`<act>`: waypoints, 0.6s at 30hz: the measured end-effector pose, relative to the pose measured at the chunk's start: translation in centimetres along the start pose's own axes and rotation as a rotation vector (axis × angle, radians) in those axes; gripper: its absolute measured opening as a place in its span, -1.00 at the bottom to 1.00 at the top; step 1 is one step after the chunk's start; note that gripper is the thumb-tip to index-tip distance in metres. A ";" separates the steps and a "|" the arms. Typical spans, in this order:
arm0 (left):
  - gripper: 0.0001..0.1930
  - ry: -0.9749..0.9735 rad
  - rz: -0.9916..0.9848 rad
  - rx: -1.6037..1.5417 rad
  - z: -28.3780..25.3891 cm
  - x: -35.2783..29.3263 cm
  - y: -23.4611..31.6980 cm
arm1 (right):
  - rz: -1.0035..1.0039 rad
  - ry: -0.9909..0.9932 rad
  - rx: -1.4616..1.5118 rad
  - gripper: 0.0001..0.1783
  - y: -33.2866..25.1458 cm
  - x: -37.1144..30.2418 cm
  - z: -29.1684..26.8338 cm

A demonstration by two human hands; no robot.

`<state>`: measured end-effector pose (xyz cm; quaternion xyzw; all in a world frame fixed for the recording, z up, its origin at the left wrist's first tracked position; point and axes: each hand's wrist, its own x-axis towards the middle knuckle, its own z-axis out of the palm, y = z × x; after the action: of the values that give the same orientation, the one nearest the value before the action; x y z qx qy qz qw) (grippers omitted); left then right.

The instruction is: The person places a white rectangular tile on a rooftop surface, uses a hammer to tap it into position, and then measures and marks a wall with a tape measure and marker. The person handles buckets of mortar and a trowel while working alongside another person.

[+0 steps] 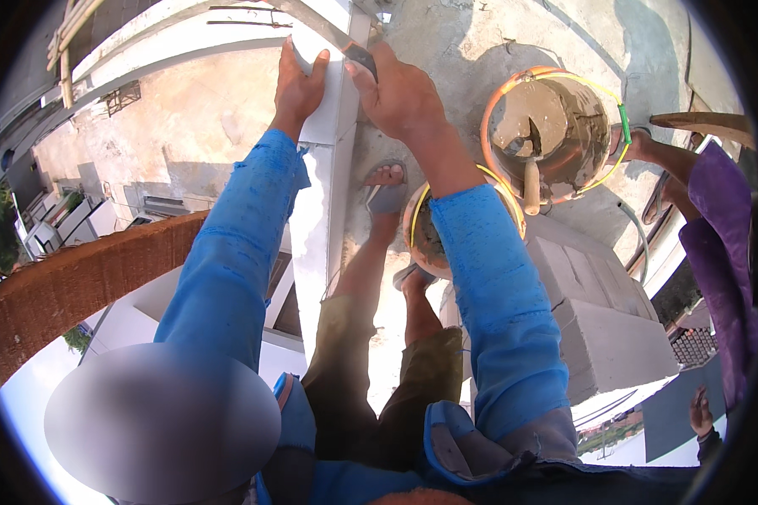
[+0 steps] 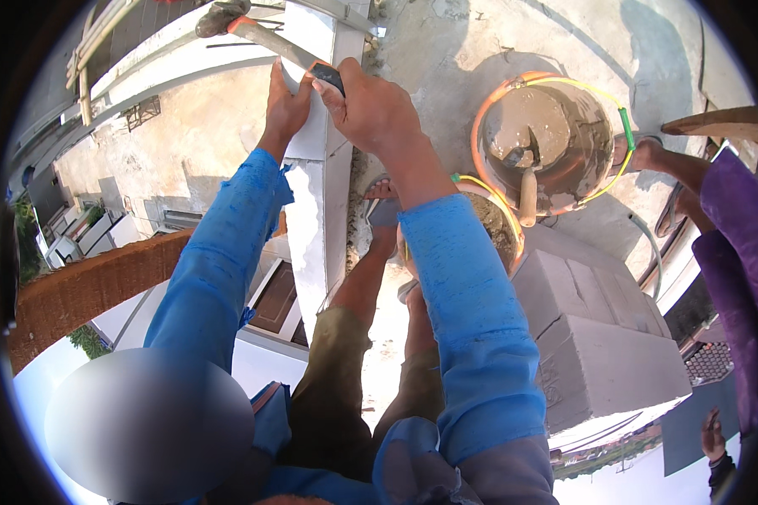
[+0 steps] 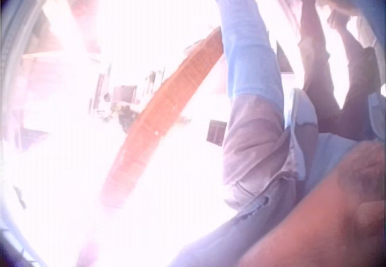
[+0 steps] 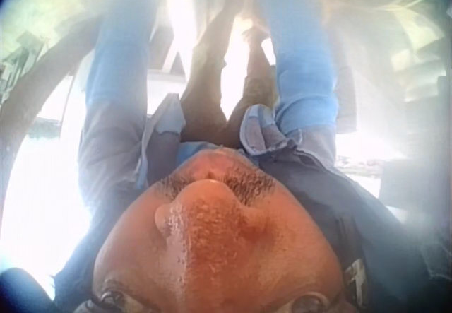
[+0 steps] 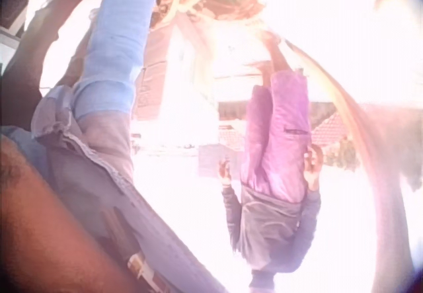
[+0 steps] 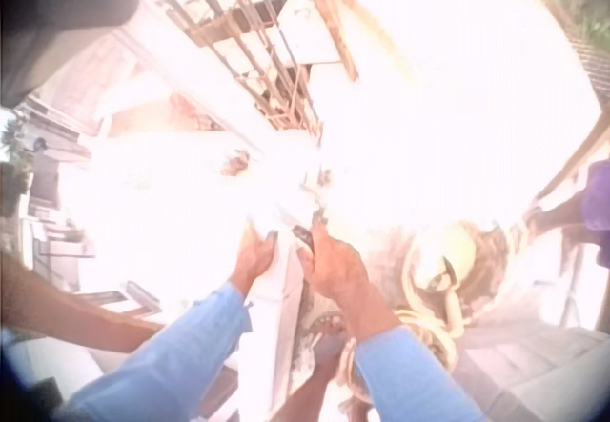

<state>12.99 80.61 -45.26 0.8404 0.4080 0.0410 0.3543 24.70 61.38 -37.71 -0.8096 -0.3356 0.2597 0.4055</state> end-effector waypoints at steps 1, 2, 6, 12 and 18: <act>-0.04 -0.008 -0.006 0.003 -0.1 0.0 -0.1 | -0.037 0.031 0.013 -0.40 0.8 0.1 0.4; -0.04 -0.015 -0.008 0.002 0.0 0.4 0.0 | 0.065 0.017 -0.020 -0.40 1.4 0.4 0.9; -0.05 -0.054 -0.063 -0.026 -0.1 0.3 0.2 | 0.282 -0.076 -0.069 -0.42 0.5 0.9 1.0; -0.05 -0.008 -0.020 -0.002 -0.2 0.2 -0.6 | -0.010 -0.014 0.047 -0.40 -1.6 0.9 -0.7; -0.07 -0.051 -0.060 -0.047 -0.3 0.3 0.8 | 0.269 -0.039 -0.034 -0.42 1.3 1.4 2.3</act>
<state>13.61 80.67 -44.57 0.8201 0.4228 0.0185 0.3852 24.44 63.00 -40.22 -0.8489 -0.2364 0.3215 0.3466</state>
